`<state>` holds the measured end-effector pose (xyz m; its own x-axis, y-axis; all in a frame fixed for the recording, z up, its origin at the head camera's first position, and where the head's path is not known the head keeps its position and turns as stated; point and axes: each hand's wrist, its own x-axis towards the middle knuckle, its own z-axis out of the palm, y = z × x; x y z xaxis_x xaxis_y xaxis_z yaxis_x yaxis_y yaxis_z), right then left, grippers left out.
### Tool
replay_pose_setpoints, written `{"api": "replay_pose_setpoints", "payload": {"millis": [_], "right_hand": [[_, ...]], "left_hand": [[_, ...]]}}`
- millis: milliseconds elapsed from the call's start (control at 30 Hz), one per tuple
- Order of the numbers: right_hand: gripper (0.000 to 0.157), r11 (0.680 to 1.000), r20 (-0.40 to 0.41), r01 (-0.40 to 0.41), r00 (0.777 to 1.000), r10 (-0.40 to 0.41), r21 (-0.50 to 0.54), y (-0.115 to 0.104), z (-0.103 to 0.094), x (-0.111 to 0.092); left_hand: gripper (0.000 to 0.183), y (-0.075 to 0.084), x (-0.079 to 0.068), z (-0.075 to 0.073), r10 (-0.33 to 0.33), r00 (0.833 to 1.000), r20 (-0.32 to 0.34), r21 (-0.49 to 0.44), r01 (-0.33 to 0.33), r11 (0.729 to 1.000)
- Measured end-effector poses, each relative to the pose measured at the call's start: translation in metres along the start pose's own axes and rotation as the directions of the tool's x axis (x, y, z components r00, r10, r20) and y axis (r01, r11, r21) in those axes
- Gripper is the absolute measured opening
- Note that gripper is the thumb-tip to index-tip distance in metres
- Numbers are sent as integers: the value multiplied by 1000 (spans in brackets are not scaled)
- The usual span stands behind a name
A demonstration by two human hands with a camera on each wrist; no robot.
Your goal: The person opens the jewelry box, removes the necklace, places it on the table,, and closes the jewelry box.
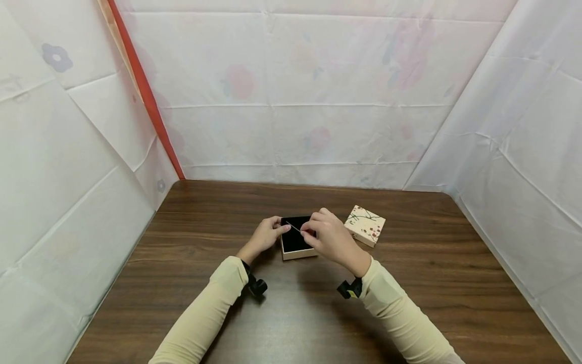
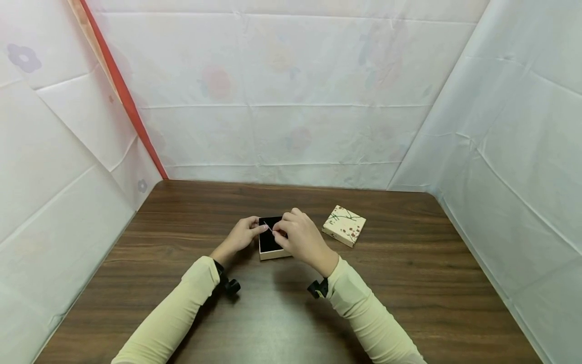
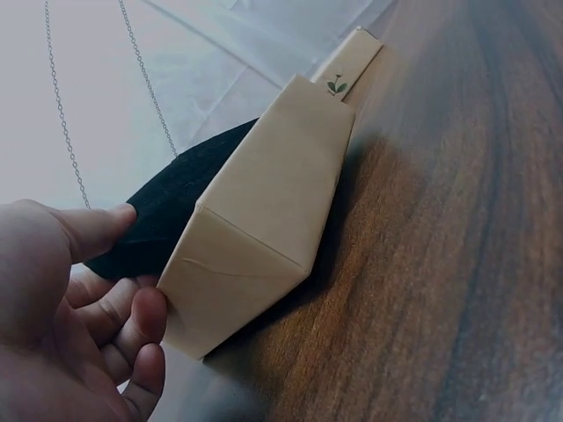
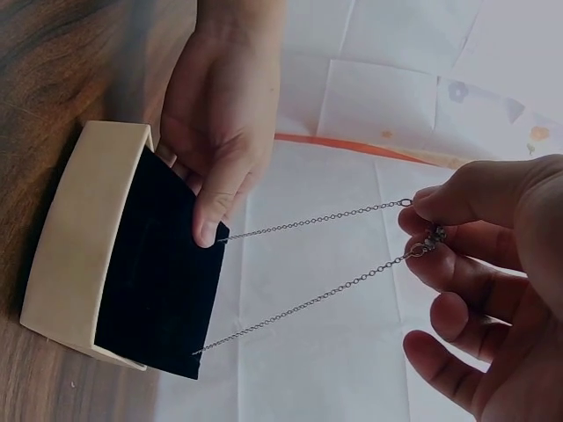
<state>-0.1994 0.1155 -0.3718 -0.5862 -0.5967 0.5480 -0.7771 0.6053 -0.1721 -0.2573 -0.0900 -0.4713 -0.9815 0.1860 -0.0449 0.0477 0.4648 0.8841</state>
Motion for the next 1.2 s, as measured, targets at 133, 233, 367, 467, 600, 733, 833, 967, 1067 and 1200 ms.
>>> {"api": "replay_pose_setpoints", "payload": {"millis": [133, 233, 367, 467, 600, 733, 833, 967, 1067, 1200], "right_hand": [[4, 1000, -7, 9, 1000, -9, 7, 0, 0, 1], [4, 1000, -3, 9, 1000, -9, 7, 0, 0, 1], [4, 1000, 0, 12, 1000, -12, 4, -1, -1, 1], [5, 1000, -3, 19, 1000, -19, 3, -1, -1, 2], [4, 1000, -7, 23, 1000, -23, 3, -2, -2, 3], [4, 999, -14, 32, 999, -32, 1, -3, -3, 4], [4, 999, -23, 43, 999, -43, 0, -4, -4, 4], [5, 999, -38, 53, 998, -53, -6, -5, -6, 5], [5, 998, -42, 58, 997, -58, -12, -7, -8, 5], [5, 997, -46, 71, 996, -71, -16, -9, -10, 4]], "left_hand": [[31, 0, 0, -1, 5, 1000, 2, -13, -5, 1000], [31, -1, 0, -3, 9, 1000, 13, -17, -9, 1000], [30, -1, -1, -6, 11, 1000, 23, -42, -10, 999], [29, 1, -2, -9, 12, 1000, 20, -65, -10, 998], [27, 3, -3, -11, 17, 1000, 17, -84, -15, 996], [27, 5, -3, -12, 21, 1000, 14, -93, -20, 995], [27, 7, -4, -11, 25, 1000, 5, -97, -24, 995], [26, 11, -5, -9, 28, 1000, -14, -99, -29, 995], [26, 13, -6, -8, 33, 999, -31, -97, -36, 995], [27, 14, -6, -6, 34, 998, -60, -107, -40, 993]]}}
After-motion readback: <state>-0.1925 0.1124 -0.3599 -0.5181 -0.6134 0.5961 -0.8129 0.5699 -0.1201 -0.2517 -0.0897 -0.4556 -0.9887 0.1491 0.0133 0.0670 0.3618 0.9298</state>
